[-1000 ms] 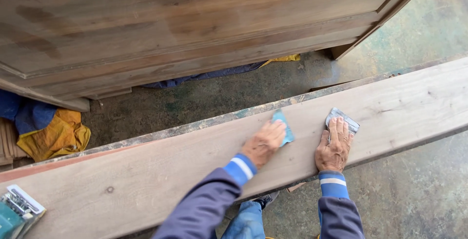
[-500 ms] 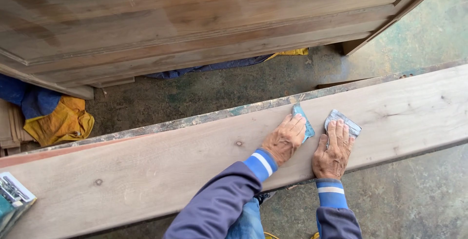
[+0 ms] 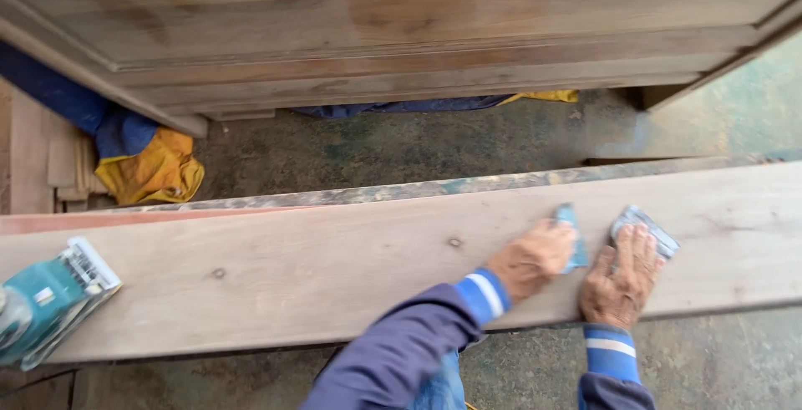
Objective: Sanding a long wooden board by hand using sandpaper blocks.
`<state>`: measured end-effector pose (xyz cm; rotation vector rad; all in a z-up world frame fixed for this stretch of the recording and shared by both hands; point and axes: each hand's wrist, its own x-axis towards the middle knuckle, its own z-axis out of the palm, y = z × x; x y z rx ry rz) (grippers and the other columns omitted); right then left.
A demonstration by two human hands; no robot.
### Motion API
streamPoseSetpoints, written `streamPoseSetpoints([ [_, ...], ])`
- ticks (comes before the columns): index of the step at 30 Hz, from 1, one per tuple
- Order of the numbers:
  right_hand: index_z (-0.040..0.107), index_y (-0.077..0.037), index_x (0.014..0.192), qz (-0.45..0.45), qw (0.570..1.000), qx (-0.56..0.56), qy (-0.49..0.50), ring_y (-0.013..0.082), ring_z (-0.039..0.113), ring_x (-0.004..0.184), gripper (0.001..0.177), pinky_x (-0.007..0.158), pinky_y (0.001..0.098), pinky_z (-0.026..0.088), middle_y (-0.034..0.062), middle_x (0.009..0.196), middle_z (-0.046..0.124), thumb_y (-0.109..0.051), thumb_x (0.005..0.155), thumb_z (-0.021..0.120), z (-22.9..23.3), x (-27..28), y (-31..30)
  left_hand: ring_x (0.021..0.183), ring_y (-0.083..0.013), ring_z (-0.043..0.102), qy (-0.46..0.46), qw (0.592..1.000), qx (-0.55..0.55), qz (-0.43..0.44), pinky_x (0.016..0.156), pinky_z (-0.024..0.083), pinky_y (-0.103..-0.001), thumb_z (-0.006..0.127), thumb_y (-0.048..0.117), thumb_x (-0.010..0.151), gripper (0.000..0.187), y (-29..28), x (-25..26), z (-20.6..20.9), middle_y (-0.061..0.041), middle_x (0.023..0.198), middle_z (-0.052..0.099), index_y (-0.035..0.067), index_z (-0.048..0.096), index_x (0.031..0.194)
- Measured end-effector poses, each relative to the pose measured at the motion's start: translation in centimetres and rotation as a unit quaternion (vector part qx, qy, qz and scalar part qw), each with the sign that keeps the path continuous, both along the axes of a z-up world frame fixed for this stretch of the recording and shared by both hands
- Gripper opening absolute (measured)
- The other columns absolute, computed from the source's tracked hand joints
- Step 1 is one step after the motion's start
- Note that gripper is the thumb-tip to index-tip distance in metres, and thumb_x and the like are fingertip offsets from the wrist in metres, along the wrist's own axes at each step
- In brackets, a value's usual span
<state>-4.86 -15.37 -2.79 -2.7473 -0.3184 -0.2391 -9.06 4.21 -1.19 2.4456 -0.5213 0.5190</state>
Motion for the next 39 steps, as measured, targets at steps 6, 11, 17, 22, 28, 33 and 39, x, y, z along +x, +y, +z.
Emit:
streamPoseSetpoints([
  [6,0.055,0.002,0.150,0.001,1.000,0.013,-0.002,0.0432,0.034,0.157,0.047,0.130,0.0566,0.015,0.0257,0.165,0.044,-0.020,0.109,0.048,-0.8,0.1,0.0,0.127,-0.0357,0.063,0.004,0.994,-0.025,0.103,0.119,0.049,-0.044,0.066,-0.002,0.090,0.040,11.5,-7.7,-0.1,-0.026,0.130,0.066,-0.009,0.065,0.129],
  [11,0.055,0.004,0.148,0.011,1.000,0.017,-0.010,0.0441,0.033,0.158,0.043,0.131,0.0567,0.014,0.0272,0.163,0.043,-0.020,0.113,0.047,-2.3,0.6,-1.1,0.128,-0.0381,0.063,0.073,0.921,0.036,0.382,0.113,0.051,-0.042,0.062,-0.005,0.091,0.035,33.4,-28.0,-2.4,-0.026,0.131,0.066,-0.006,0.065,0.126],
  [17,0.054,0.006,0.149,0.017,0.999,-0.004,-0.041,0.0441,0.033,0.161,0.043,0.133,0.0560,0.014,0.0284,0.162,0.044,-0.019,0.116,0.045,-4.3,1.3,-2.4,0.125,-0.0406,0.060,0.084,0.882,0.005,0.464,0.107,0.051,-0.045,0.058,-0.003,0.095,0.039,31.2,-27.6,-2.5,-0.030,0.132,0.063,-0.009,0.060,0.133],
  [22,0.054,0.007,0.149,0.027,0.998,-0.016,-0.052,0.0449,0.033,0.161,0.042,0.133,0.0546,0.016,0.0295,0.161,0.045,-0.018,0.117,0.045,-5.1,1.7,-2.6,0.137,-0.0369,0.059,0.015,0.973,-0.014,0.230,0.122,0.047,-0.045,0.064,0.000,0.095,0.037,17.7,-15.5,-1.8,-0.027,0.140,0.061,-0.006,0.064,0.132],
  [28,0.057,0.013,0.137,0.109,0.986,-0.055,-0.117,0.0480,0.045,0.144,0.043,0.134,0.0543,0.029,0.0325,0.149,0.054,-0.008,0.100,0.052,-4.9,-2.9,9.8,0.130,-0.0389,0.059,0.094,0.977,0.068,0.179,0.111,0.049,-0.045,0.059,0.001,0.090,0.046,23.0,-23.4,-1.5,-0.029,0.139,0.061,-0.009,0.061,0.135],
  [33,0.044,0.000,0.152,0.400,0.910,0.058,0.089,0.0398,0.036,0.150,0.075,0.124,0.0541,0.025,0.0218,0.158,0.043,-0.004,0.078,0.058,3.5,-22.0,27.4,0.134,-0.0389,0.059,0.089,0.919,0.016,0.384,0.116,0.048,-0.048,0.064,-0.013,0.083,0.044,31.0,-35.6,0.5,-0.022,0.134,0.066,-0.002,0.067,0.126],
  [39,0.056,-0.010,0.140,0.248,0.961,-0.119,-0.023,0.0328,0.056,0.137,0.051,0.117,0.0558,0.039,0.0160,0.144,0.059,-0.005,0.089,0.056,2.0,-17.5,12.0,0.132,-0.0357,0.059,0.108,0.968,0.019,0.228,0.113,0.045,-0.049,0.069,-0.008,0.078,0.048,25.3,-34.4,0.7,-0.018,0.135,0.065,-0.001,0.066,0.126],
])
